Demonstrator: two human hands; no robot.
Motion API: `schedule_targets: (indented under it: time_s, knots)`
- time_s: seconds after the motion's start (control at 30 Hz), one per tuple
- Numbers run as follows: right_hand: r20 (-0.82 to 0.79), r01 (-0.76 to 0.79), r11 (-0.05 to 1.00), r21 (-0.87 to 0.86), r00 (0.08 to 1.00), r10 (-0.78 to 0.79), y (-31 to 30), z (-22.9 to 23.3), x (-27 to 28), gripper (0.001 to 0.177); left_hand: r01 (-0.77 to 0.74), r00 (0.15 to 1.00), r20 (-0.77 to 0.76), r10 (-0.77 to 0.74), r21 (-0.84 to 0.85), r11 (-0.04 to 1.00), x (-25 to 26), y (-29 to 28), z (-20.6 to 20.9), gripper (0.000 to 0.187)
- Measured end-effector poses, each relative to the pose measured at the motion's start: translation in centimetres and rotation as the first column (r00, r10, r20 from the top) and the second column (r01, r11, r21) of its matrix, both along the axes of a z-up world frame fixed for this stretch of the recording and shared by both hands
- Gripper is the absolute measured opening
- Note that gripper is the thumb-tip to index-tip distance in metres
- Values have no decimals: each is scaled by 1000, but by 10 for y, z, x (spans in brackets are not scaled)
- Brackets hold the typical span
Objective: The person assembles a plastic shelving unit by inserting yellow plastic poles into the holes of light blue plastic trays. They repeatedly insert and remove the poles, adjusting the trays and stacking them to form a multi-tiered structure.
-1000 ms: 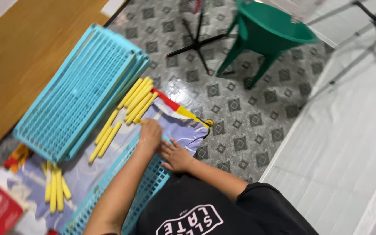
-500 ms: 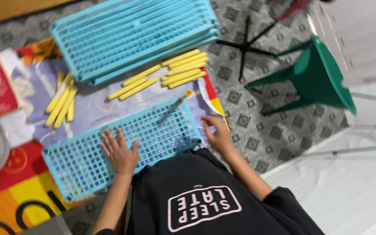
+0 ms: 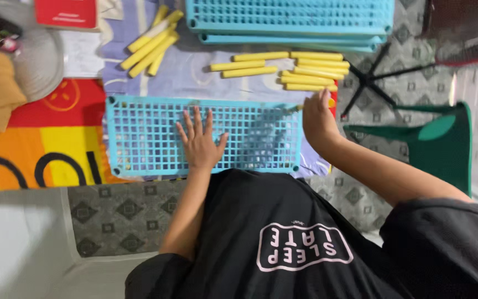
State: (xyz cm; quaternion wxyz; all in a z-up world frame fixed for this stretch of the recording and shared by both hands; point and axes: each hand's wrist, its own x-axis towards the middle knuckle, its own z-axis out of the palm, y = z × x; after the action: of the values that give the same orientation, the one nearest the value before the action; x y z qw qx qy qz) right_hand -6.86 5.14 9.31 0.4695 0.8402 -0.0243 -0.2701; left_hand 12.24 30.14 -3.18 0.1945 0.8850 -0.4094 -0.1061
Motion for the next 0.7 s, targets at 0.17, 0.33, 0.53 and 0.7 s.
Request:
schedule_targets:
  time_s: [0.17,0.33,0.53,0.7]
  knots:
    - [-31,147,983,110,989,-145,-41,-73,-9,34,-155,988,13,155,26,988,1,3,-3,81]
    - [-80,274,920,281,962,-262,-70,-91,-8,26,-147,989,2,148,41,988,2,0,-7,81]
    - [-301,663,687,299,748,-591,-69,-78,28,29,-151,988,37,149,33,988,-3,3,-12,77]
    - [-493,911,335,240,412,-766,-93,-68,70,35,-146,989,-4,146,18,989,-2,2,-16,77]
